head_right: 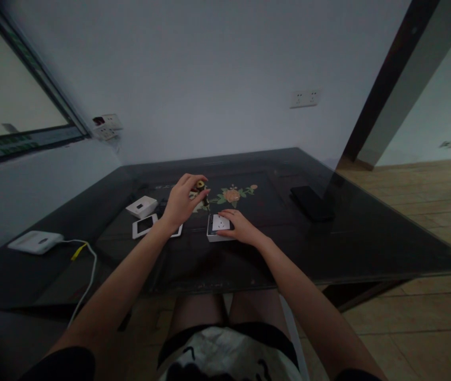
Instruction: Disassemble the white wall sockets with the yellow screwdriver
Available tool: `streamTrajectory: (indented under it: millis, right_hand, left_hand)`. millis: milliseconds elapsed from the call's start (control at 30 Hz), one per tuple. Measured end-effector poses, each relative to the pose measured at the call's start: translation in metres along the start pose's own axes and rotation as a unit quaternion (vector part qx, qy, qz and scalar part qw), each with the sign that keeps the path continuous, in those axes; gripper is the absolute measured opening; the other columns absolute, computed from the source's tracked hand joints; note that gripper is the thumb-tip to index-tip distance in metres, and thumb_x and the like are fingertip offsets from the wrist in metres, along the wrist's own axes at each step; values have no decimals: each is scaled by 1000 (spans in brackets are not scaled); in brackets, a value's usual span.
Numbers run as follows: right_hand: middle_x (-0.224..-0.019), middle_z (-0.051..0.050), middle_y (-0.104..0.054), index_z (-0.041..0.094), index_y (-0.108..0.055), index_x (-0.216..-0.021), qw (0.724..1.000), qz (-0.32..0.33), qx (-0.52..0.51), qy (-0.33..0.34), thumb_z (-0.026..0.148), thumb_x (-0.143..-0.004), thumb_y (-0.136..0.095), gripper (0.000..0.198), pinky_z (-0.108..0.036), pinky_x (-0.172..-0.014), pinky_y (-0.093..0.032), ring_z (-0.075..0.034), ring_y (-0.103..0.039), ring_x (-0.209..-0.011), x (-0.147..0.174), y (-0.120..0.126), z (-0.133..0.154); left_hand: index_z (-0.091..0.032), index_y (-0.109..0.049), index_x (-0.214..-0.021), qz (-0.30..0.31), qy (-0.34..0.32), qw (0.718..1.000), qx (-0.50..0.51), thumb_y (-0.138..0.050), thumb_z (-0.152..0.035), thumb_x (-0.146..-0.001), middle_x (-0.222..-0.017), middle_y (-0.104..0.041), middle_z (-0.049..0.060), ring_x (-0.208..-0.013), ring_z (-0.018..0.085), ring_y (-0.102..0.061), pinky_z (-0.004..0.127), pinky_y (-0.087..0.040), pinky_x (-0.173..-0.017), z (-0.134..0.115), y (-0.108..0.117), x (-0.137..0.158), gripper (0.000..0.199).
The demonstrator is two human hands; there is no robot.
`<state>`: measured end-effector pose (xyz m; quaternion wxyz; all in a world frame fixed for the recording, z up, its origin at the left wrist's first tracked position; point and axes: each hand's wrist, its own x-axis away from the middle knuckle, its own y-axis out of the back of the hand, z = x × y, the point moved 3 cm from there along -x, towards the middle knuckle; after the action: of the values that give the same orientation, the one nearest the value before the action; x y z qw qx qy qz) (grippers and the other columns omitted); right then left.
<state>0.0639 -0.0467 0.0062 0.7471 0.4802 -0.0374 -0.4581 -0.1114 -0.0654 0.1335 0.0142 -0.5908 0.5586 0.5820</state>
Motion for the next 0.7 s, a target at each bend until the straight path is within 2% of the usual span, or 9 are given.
streamTrajectory:
  millis: [133,233,400,500,600,700]
  right_hand:
    - [-133,-18,-51,16,-51,-131,1000,-1,-1,5,44,-78,-69,63,-49,-107,-35,-29,-45,-126,0,0,-2]
    - [-133,-18,-51,15,-51,-131,1000,-1,-4,5,45,-78,-69,64,-49,-107,-36,-29,-45,-126,0,-1,-3]
    - [-134,-18,-50,15,-51,-132,1000,0,-1,2,45,-78,-68,64,-50,-107,-35,-29,-44,-127,1,0,-1]
    - [-134,-19,-50,14,-51,-132,1000,4,2,-3,44,-78,-68,64,-50,-108,-34,-30,-44,-128,1,1,-1]
    - [-134,-19,-50,15,-51,-132,1000,4,2,-2,44,-78,-68,63,-50,-107,-35,-30,-43,-128,1,0,-1]
    - [-135,-18,-50,15,-50,-132,1000,4,2,-4,44,-78,-69,63,-51,-107,-35,-30,-43,-128,2,0,-2]
  left_hand:
    - [-19,-51,-126,42,5,997,59,-55,-10,-85,-122,-57,10,-108,19,-57,33,-51,-89,6,3,-1,42]
    - [-22,-50,-130,68,3,993,91,-56,-8,-83,-120,-59,8,-103,17,-59,28,-54,-82,11,4,-1,49]
    - [-24,-60,-118,23,2,999,44,-66,-16,-80,-99,-58,3,-84,13,-59,26,-54,-75,9,0,-1,39]
    - [-23,-59,-120,23,17,998,60,-63,-15,-82,-106,-55,5,-91,13,-58,26,-54,-79,5,0,-1,39]
    - [-23,-51,-130,69,15,992,103,-56,-9,-84,-119,-55,8,-105,16,-56,26,-53,-81,4,5,-2,49]
    - [-24,-47,-134,117,2,986,120,-55,-7,-83,-118,-59,7,-101,16,-58,27,-53,-80,6,9,-3,54]
